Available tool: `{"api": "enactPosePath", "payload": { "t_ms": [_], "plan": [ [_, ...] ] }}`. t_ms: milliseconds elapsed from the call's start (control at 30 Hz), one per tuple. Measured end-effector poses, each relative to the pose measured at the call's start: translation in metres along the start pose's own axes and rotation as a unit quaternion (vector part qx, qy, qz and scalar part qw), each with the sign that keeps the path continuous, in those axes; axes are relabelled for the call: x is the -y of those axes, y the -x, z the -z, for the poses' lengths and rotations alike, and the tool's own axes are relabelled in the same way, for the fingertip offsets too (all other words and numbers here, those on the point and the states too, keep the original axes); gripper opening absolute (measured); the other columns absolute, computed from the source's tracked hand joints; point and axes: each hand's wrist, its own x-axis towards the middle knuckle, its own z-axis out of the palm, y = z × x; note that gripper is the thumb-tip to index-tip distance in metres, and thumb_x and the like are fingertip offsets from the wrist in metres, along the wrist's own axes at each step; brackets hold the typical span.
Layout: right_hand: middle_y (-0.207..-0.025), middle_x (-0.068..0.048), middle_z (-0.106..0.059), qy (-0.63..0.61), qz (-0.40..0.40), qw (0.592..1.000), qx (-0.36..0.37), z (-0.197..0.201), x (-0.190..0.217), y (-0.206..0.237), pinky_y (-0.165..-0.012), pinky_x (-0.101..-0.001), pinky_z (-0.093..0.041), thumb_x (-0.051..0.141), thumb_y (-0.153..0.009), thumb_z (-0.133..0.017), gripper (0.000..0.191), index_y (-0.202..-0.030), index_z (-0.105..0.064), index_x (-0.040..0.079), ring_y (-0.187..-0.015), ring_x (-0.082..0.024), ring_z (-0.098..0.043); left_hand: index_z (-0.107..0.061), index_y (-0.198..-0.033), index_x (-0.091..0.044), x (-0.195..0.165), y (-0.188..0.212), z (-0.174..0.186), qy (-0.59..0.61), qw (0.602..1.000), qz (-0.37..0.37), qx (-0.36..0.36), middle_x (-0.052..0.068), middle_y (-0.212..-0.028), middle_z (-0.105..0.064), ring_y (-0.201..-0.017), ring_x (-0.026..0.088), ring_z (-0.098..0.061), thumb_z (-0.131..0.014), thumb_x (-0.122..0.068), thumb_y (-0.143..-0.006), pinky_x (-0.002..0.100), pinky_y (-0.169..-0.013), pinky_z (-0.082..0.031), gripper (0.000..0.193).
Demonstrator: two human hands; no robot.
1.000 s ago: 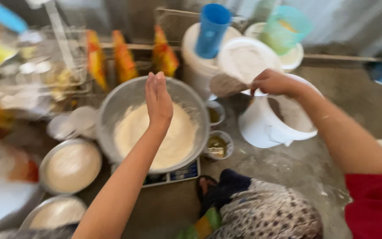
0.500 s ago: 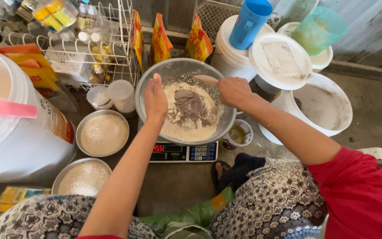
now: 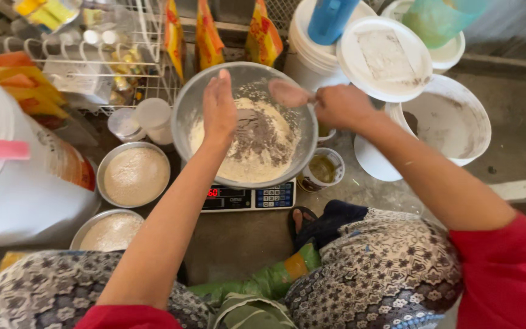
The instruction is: The person measures various dry ingredients using a digital scale and a pink scoop. They transfer powders from large white buckets into a metal bowl, repeatedly checking the weight on the scale. The person also handles a yellow packet and a blue cup during the process.
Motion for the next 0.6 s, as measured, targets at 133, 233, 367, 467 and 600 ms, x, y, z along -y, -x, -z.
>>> {"api": "enactPosePath", "payload": {
  "t_ms": [133, 233, 367, 467, 600],
  "plan": [
    [-0.101, -0.021, -0.073, -0.045, -0.023, 0.998, -0.042, 0.023, -0.079, 0.003, -0.086, -0.0535, -0.054, 0.032, -0.092, -0.06, 0.032, -0.109, -0.077, 0.011, -0.094, -0.042, -0.068, -0.065, -0.128, 0.006, -0.017, -0.009, -0.062, -0.055, 0.997, -0.01, 0.06, 0.024, -0.144, -0.062, -0.143, 0.038, -0.049, -0.032, -0.056, -0.104, 0.041, -0.124, -0.032, 0.074],
    [-0.103, -0.022, -0.073, -0.033, -0.036, 0.994, -0.098, 0.041, -0.161, 0.014, -0.088, -0.0543, -0.053, 0.026, -0.094, -0.058, 0.031, -0.11, -0.078, 0.009, -0.096, -0.044, -0.068, -0.055, -0.14, 0.008, -0.033, -0.013, -0.12, -0.036, 0.994, -0.062, 0.079, 0.029, -0.152, -0.045, -0.146, 0.042, -0.036, -0.04, -0.053, -0.108, 0.044, -0.121, -0.022, 0.071],
    [-0.105, -0.023, -0.074, 0.004, -0.187, 0.979, -0.082, 0.043, -0.283, 0.034, -0.087, -0.054, -0.055, 0.028, -0.095, -0.059, 0.031, -0.106, -0.079, 0.007, -0.098, -0.044, -0.069, -0.063, -0.131, 0.005, -0.057, -0.005, -0.204, -0.017, 0.984, -0.1, 0.146, 0.023, -0.149, -0.05, -0.144, 0.04, -0.041, -0.036, -0.051, -0.107, 0.043, -0.121, -0.028, 0.067],
    [-0.109, -0.023, -0.074, 0.059, -0.294, 0.954, 0.002, 0.003, -0.354, 0.036, -0.084, -0.0535, -0.057, 0.031, -0.095, -0.061, 0.035, -0.107, -0.078, 0.004, -0.1, -0.043, -0.071, -0.059, -0.134, 0.007, -0.073, 0.004, -0.255, 0.031, 0.974, -0.096, 0.201, 0.023, -0.154, -0.044, -0.146, 0.039, -0.038, -0.039, -0.051, -0.107, 0.044, -0.119, -0.028, 0.067],
    [-0.113, -0.017, -0.074, 0.063, -0.239, 0.966, 0.071, -0.091, -0.393, 0.02, -0.092, -0.0475, -0.052, 0.025, -0.084, -0.068, 0.029, -0.101, -0.082, 0.007, -0.109, -0.036, -0.067, -0.061, -0.134, 0.005, -0.081, 0.0, -0.299, 0.023, 0.961, -0.129, 0.244, 0.022, -0.154, -0.047, -0.153, 0.038, -0.031, -0.036, -0.049, -0.11, 0.044, -0.123, -0.026, 0.065]
  ]
}}
